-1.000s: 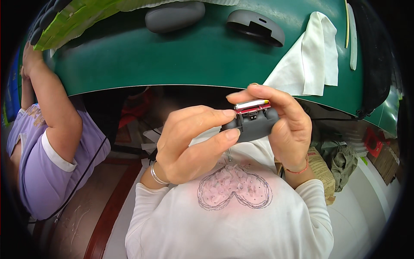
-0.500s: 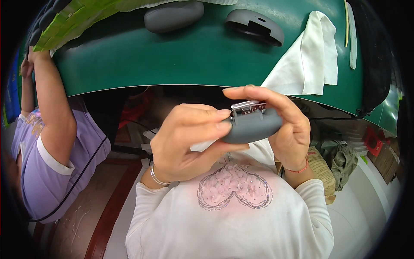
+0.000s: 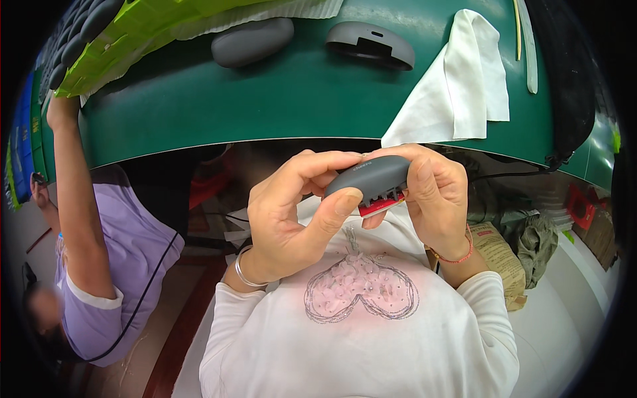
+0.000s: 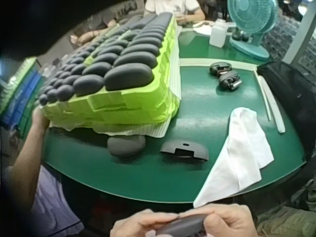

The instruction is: The person wipes a gray oval case with a white cloth, then opens it to reveal internal components. They pick up a small circuit board and insert it into the case, close the lid, and press the edges to secure it. The person then places the assembled unit into a green tray filled with similar cases.

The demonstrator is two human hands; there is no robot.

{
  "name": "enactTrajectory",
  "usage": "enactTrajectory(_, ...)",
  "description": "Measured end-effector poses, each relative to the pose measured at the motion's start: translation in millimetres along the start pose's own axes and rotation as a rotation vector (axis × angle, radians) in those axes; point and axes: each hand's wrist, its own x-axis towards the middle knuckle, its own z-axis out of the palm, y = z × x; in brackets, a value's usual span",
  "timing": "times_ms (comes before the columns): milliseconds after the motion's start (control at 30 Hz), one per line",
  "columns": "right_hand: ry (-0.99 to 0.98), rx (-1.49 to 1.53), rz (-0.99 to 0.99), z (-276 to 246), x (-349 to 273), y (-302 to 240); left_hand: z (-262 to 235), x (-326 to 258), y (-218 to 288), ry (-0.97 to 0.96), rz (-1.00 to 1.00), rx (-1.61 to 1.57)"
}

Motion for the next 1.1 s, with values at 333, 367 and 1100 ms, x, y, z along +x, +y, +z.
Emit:
enactTrajectory(333, -0.064, 0.062, 0.01, 4, 0, 0, -1, 1, 2, 0.026, -0.064, -0.024)
enactTrajectory(367, -0.067, 0.05, -0.005, 4, 1, 0, 0, 0, 3, 0.029, -0.074, -0.027)
enactTrajectory(1100, -0.083, -1.016, -0.959, -10, 2, 14, -11, -5, 0, -0.061, -0.316, -0.6)
